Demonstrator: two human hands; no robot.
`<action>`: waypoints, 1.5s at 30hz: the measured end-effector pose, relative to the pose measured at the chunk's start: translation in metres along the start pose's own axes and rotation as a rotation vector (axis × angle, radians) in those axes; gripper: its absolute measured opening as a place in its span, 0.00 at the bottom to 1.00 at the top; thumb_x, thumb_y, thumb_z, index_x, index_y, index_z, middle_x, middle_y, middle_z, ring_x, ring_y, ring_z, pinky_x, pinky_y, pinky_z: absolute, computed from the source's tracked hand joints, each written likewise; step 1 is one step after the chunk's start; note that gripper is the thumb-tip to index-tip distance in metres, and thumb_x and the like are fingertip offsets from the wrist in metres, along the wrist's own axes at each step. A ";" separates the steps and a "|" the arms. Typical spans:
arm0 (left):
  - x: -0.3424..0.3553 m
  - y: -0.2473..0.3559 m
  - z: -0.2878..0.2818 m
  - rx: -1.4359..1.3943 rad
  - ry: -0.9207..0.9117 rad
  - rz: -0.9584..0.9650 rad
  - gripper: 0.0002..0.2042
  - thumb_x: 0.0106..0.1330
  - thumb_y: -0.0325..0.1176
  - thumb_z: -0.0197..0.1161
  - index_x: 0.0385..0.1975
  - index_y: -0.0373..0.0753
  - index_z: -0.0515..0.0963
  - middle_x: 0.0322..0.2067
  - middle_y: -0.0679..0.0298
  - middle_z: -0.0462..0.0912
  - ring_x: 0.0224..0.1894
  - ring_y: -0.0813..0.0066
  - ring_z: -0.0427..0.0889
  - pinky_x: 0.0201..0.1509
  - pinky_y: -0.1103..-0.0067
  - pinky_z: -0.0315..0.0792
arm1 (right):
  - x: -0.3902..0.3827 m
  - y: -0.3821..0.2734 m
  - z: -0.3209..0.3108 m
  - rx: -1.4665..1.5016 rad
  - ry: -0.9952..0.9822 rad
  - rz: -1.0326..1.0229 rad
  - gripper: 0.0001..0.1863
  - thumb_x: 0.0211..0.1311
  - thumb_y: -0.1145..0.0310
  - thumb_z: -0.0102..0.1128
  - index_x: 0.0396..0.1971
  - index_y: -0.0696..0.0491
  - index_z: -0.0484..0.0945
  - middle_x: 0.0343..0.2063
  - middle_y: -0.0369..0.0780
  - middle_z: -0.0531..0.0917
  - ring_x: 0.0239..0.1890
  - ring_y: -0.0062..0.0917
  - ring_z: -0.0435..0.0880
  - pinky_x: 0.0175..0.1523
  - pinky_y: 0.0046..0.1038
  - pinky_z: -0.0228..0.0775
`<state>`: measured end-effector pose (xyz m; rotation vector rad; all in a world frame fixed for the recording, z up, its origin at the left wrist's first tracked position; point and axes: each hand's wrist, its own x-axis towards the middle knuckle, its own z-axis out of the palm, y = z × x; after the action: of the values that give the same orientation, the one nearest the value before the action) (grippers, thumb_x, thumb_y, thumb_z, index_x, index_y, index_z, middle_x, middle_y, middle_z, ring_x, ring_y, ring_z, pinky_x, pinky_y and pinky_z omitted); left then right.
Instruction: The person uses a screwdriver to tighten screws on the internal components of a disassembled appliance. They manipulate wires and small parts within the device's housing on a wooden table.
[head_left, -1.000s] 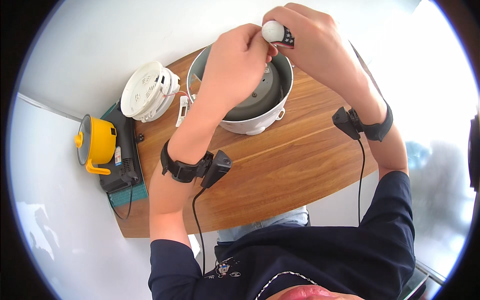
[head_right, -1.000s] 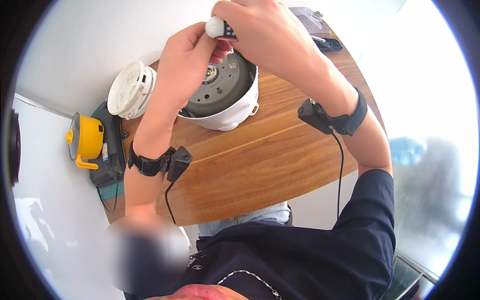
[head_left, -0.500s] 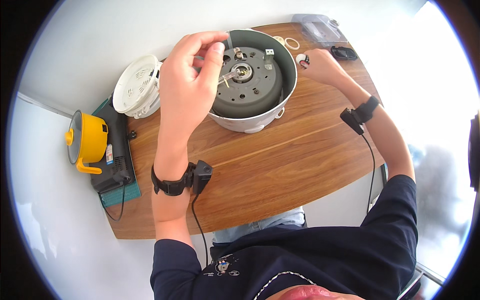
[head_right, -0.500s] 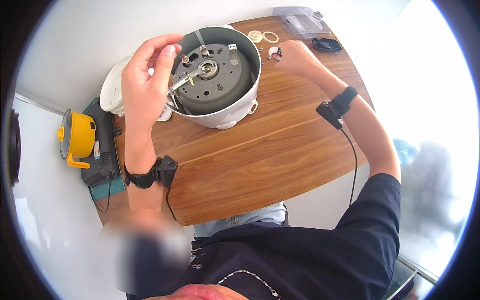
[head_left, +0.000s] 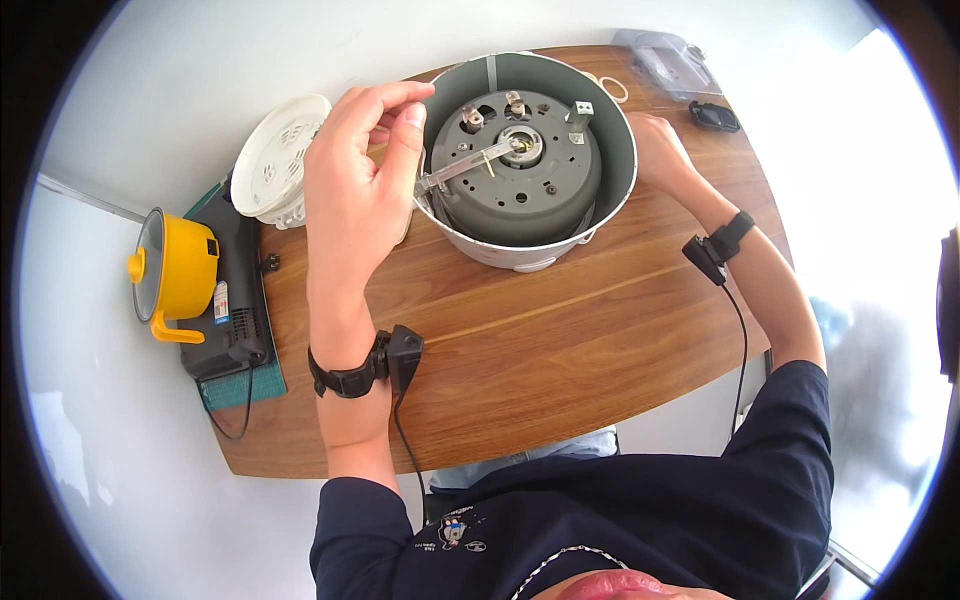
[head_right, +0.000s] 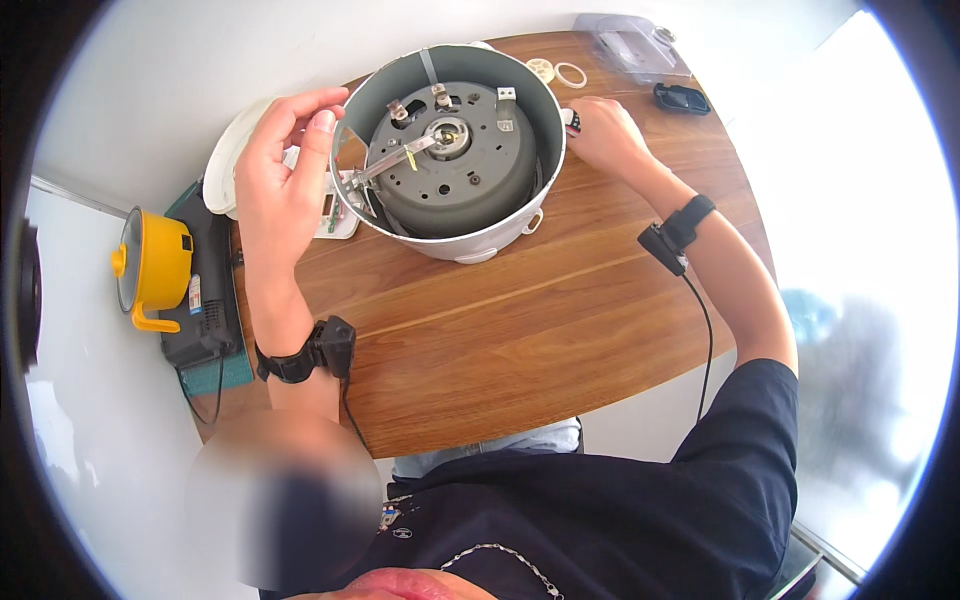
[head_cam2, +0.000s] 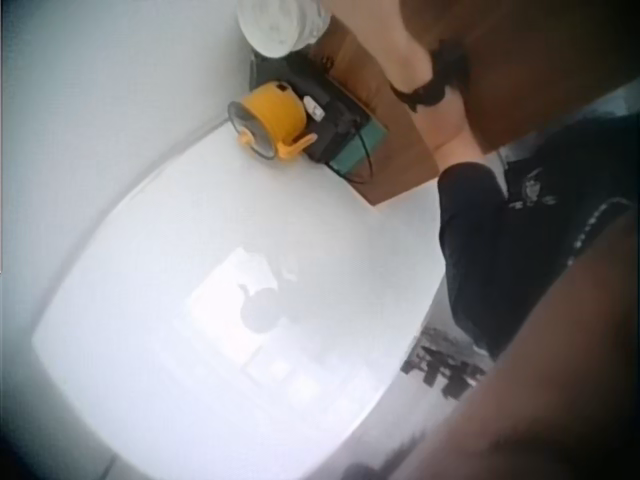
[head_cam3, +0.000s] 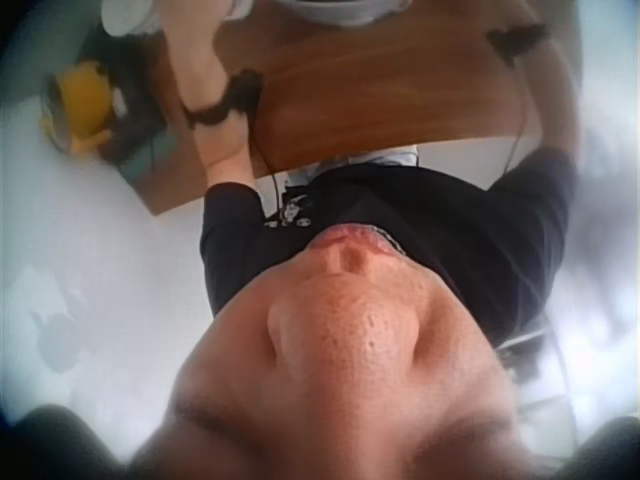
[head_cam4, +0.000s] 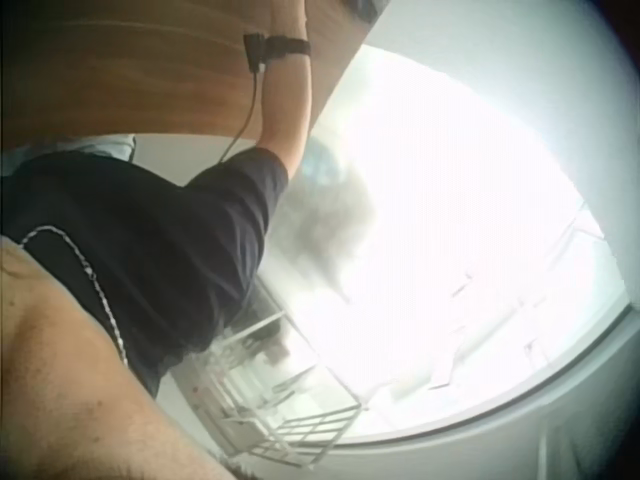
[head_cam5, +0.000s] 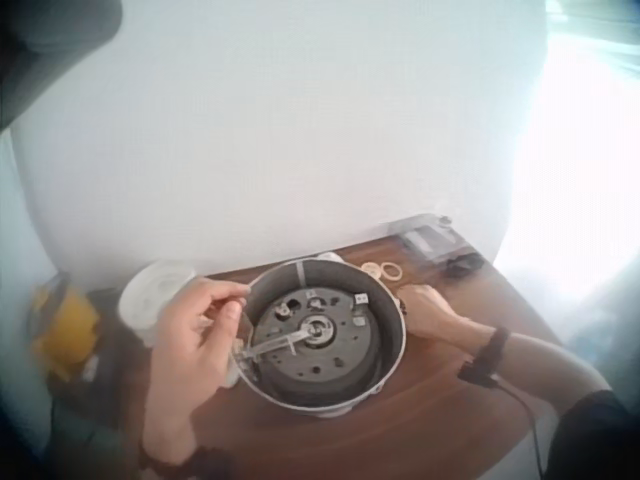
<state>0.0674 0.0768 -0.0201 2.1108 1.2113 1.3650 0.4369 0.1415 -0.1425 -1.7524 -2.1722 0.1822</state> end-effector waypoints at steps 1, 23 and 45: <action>0.000 -0.001 -0.001 -0.004 0.003 -0.003 0.10 0.79 0.30 0.60 0.50 0.36 0.85 0.42 0.65 0.87 0.42 0.80 0.83 0.49 0.81 0.76 | 0.001 0.001 0.002 0.011 -0.001 -0.013 0.11 0.62 0.66 0.64 0.34 0.59 0.84 0.38 0.53 0.87 0.45 0.52 0.85 0.51 0.48 0.76; -0.002 -0.048 -0.056 0.293 -0.247 -0.148 0.07 0.76 0.29 0.62 0.47 0.34 0.83 0.38 0.60 0.87 0.39 0.70 0.84 0.46 0.76 0.77 | -0.007 -0.020 -0.025 0.129 0.069 0.087 0.14 0.65 0.63 0.66 0.44 0.57 0.85 0.39 0.54 0.88 0.45 0.53 0.86 0.51 0.41 0.77; -0.012 -0.102 -0.014 0.736 -0.673 -0.501 0.18 0.61 0.47 0.74 0.47 0.47 0.88 0.36 0.61 0.91 0.40 0.59 0.89 0.46 0.66 0.82 | 0.011 -0.073 -0.103 0.387 0.553 0.218 0.12 0.65 0.63 0.73 0.43 0.53 0.87 0.27 0.32 0.81 0.28 0.14 0.76 0.34 0.20 0.69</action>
<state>0.0056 0.1232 -0.0890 2.1539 1.8840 -0.0581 0.4026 0.1241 -0.0220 -1.5756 -1.4480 0.1374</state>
